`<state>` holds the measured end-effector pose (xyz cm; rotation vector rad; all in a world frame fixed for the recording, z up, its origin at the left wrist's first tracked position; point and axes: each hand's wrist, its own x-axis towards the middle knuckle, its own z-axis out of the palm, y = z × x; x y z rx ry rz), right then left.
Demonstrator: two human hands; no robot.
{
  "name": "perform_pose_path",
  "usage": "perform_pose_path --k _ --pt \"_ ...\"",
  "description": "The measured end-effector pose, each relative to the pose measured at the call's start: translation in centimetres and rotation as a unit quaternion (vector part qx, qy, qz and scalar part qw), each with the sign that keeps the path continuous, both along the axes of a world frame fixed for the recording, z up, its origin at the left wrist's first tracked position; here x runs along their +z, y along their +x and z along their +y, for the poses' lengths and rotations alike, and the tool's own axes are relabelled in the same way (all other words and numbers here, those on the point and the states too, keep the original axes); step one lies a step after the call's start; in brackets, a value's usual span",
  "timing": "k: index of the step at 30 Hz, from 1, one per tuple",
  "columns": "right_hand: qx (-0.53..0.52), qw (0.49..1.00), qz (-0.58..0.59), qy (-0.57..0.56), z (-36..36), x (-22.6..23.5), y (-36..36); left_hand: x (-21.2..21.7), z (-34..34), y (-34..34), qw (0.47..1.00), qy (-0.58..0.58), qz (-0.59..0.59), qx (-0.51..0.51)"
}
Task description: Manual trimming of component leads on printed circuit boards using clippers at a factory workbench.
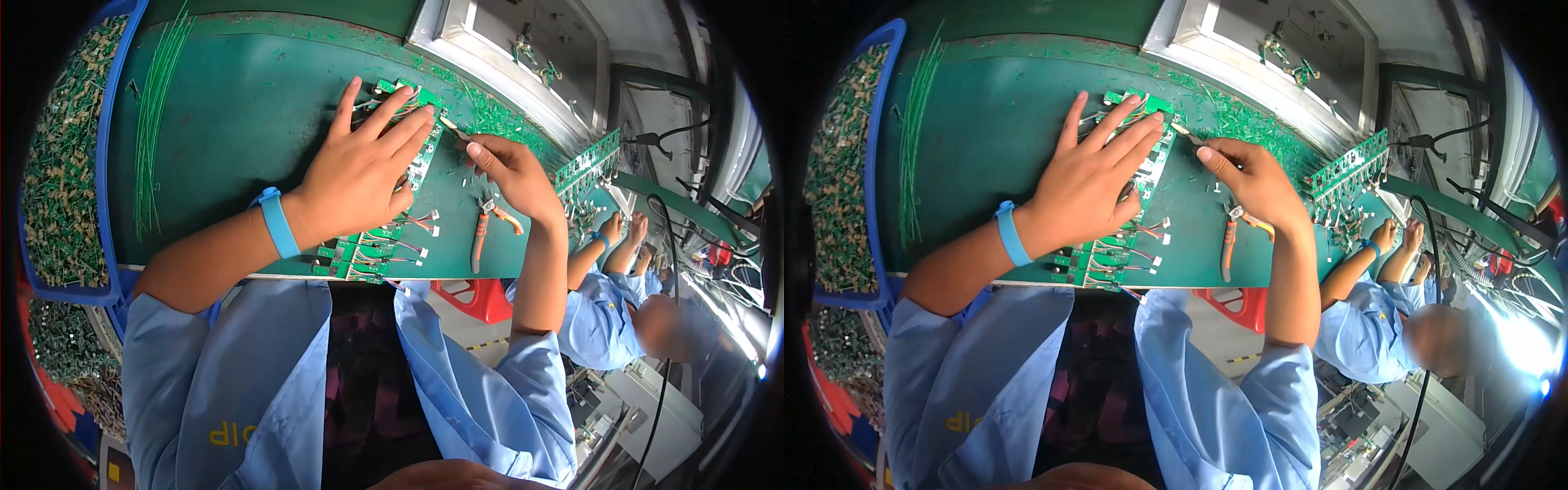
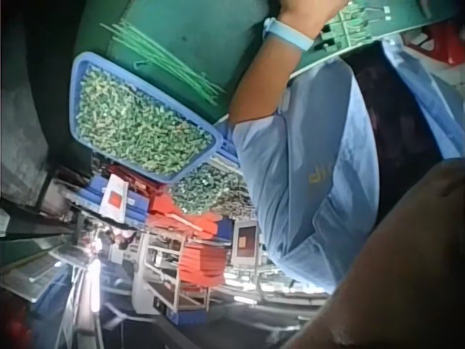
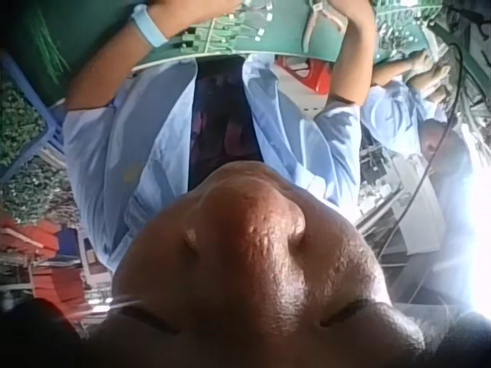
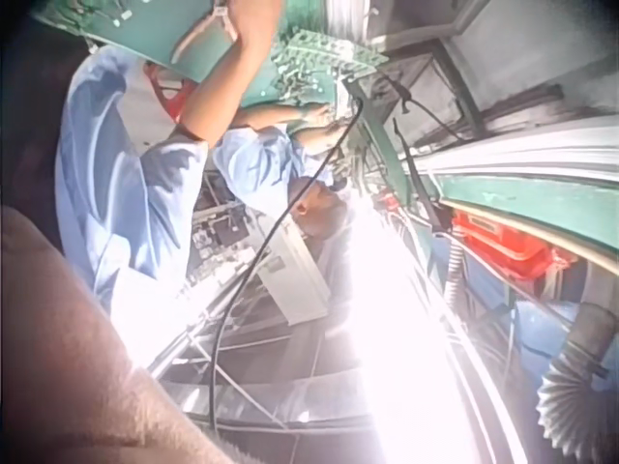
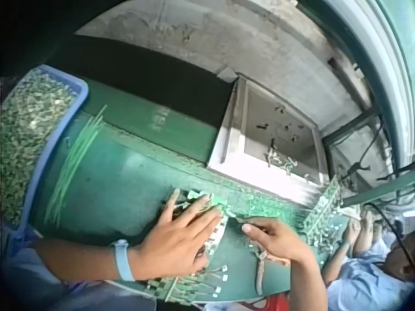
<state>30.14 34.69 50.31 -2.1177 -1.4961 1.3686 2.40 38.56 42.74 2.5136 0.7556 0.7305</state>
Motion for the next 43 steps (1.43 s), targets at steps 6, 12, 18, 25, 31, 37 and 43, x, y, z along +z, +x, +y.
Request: perform_pose_path --k 6,12,18,25,31,37,43 --pt "0.041 0.999 0.024 0.022 1.4 -1.0 0.5 0.1 -0.7 0.0 0.998 0.024 0.019 0.049" --pt "0.043 0.995 0.088 -0.008 3.0 -1.5 0.9 0.0 -0.6 0.1 0.999 0.018 0.022 0.044" --pt "0.07 0.993 0.093 0.007 3.0 -1.9 1.2 0.2 -0.5 0.2 0.999 0.023 0.022 0.041" --pt "0.084 0.991 -0.092 -0.044 2.9 2.9 -2.5 0.0 -0.7 0.4 0.998 0.026 0.044 0.039" --pt "0.121 0.968 -0.219 -0.002 1.2 4.5 -3.7 0.4 -0.8 0.3 0.998 0.028 0.041 0.035" --pt "0.054 0.998 -0.01 -0.007 -2.1 1.1 -1.2 0.1 -0.6 0.4 0.998 0.025 0.038 0.032" --pt "0.061 0.995 0.025 -0.068 -2.3 0.3 -1.7 -0.8 -0.6 0.5 0.996 0.061 0.057 0.031"
